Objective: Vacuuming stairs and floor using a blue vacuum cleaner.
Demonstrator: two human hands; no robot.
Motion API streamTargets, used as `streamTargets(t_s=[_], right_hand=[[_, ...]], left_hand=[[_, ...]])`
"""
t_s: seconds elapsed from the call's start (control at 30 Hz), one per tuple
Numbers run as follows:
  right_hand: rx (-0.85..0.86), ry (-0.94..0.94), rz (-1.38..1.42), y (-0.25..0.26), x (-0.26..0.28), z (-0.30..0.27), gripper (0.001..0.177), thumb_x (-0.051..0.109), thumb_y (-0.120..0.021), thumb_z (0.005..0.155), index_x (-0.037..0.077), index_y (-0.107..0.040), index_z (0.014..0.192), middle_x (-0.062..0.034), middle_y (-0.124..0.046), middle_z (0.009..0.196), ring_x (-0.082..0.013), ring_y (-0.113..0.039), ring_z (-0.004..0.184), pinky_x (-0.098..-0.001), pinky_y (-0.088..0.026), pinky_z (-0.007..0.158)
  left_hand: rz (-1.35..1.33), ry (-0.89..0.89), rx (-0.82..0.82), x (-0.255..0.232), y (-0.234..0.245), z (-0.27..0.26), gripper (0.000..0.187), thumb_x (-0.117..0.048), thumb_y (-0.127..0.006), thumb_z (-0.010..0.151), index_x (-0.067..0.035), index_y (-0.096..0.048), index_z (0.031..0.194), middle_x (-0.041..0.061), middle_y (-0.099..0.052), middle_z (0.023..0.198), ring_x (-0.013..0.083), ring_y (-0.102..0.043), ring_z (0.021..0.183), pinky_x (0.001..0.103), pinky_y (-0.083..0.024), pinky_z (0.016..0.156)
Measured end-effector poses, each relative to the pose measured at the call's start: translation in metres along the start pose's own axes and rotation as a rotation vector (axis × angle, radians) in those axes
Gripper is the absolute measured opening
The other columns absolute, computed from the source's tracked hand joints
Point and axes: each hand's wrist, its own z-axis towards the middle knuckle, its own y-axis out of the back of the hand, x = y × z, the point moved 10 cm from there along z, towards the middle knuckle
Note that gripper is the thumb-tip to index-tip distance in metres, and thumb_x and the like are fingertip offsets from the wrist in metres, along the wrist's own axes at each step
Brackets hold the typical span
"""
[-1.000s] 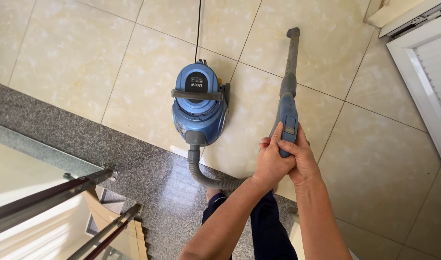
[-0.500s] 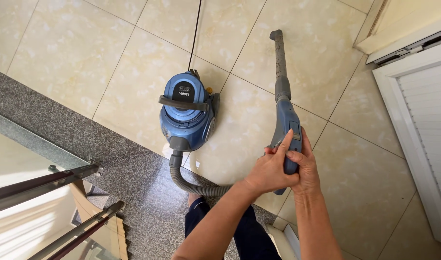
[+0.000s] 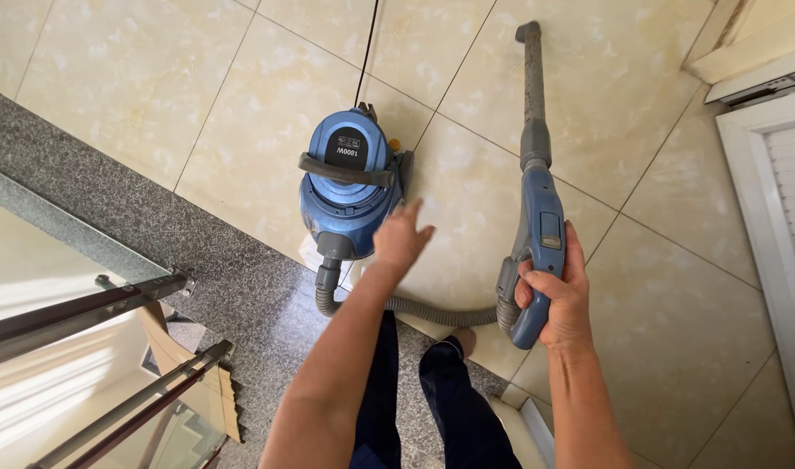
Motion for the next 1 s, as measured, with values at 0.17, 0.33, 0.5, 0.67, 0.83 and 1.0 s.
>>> streamTargets(t_s=[0.17, 0.33, 0.5, 0.67, 0.83, 1.0], right_hand=[[-0.087, 0.008, -0.056, -0.018, -0.031, 0.004, 0.106, 0.001, -0.063, 0.073, 0.010, -0.016, 0.168, -0.0098, -0.061, 0.084, -0.0147, -0.054, 0.051, -0.0311, -0.046, 0.045], [-0.149, 0.041, -0.057, -0.047, -0.050, 0.013, 0.105, 0.000, -0.062, 0.076, 0.010, -0.016, 0.170, -0.0101, -0.060, 0.085, -0.0141, -0.053, 0.052, -0.0309, -0.045, 0.045], [-0.190, 0.048, -0.062, -0.066, -0.065, 0.027, 0.106, -0.003, -0.059, 0.075, 0.011, -0.016, 0.170, -0.0117, -0.058, 0.086, -0.0139, -0.052, 0.054, -0.0312, -0.046, 0.045], [-0.213, 0.033, -0.099, -0.081, -0.071, 0.041, 0.106, -0.005, -0.057, 0.074, 0.012, -0.017, 0.171, -0.0130, -0.057, 0.088, -0.0140, -0.052, 0.054, -0.0316, -0.045, 0.045], [-0.222, 0.030, -0.158, -0.097, -0.066, 0.050, 0.105, -0.005, -0.055, 0.074, 0.008, -0.016, 0.170, -0.0135, -0.057, 0.091, -0.0134, -0.052, 0.054, -0.0316, -0.045, 0.044], [-0.210, 0.019, -0.162, -0.107, -0.064, 0.057, 0.106, -0.005, -0.056, 0.074, 0.007, -0.013, 0.169, -0.0140, -0.058, 0.091, -0.0130, -0.052, 0.053, -0.0312, -0.044, 0.041]], left_hand=[[0.280, 0.019, -0.104, 0.083, 0.025, 0.061, 0.056, -0.021, -0.067, 0.089, -0.017, -0.055, 0.144, 0.011, -0.060, 0.131, 0.0343, -0.055, 0.127, 0.053, -0.045, 0.102], [0.545, -0.177, -0.217, 0.123, 0.032, 0.107, 0.050, -0.013, -0.057, 0.090, -0.011, -0.056, 0.140, 0.014, -0.059, 0.132, 0.0349, -0.048, 0.132, 0.065, -0.029, 0.109], [0.716, -0.180, 0.119, 0.136, 0.007, 0.130, 0.039, -0.017, -0.063, 0.083, -0.014, -0.064, 0.121, 0.014, -0.061, 0.126, 0.0350, -0.048, 0.134, 0.068, -0.018, 0.113], [0.598, -0.188, 0.242, 0.160, -0.017, 0.144, 0.021, -0.020, -0.072, 0.088, -0.016, -0.067, 0.108, 0.008, -0.070, 0.108, 0.0314, -0.062, 0.114, 0.063, -0.030, 0.110], [0.465, -0.190, 0.223, 0.154, -0.008, 0.150, 0.030, -0.026, -0.082, 0.077, -0.014, -0.067, 0.100, 0.006, -0.071, 0.100, 0.0299, -0.064, 0.107, 0.054, -0.040, 0.096], [0.436, -0.145, 0.149, 0.165, -0.003, 0.159, 0.025, -0.018, -0.079, 0.075, -0.015, -0.067, 0.098, 0.006, -0.072, 0.096, 0.0295, -0.065, 0.103, 0.055, -0.039, 0.096]])
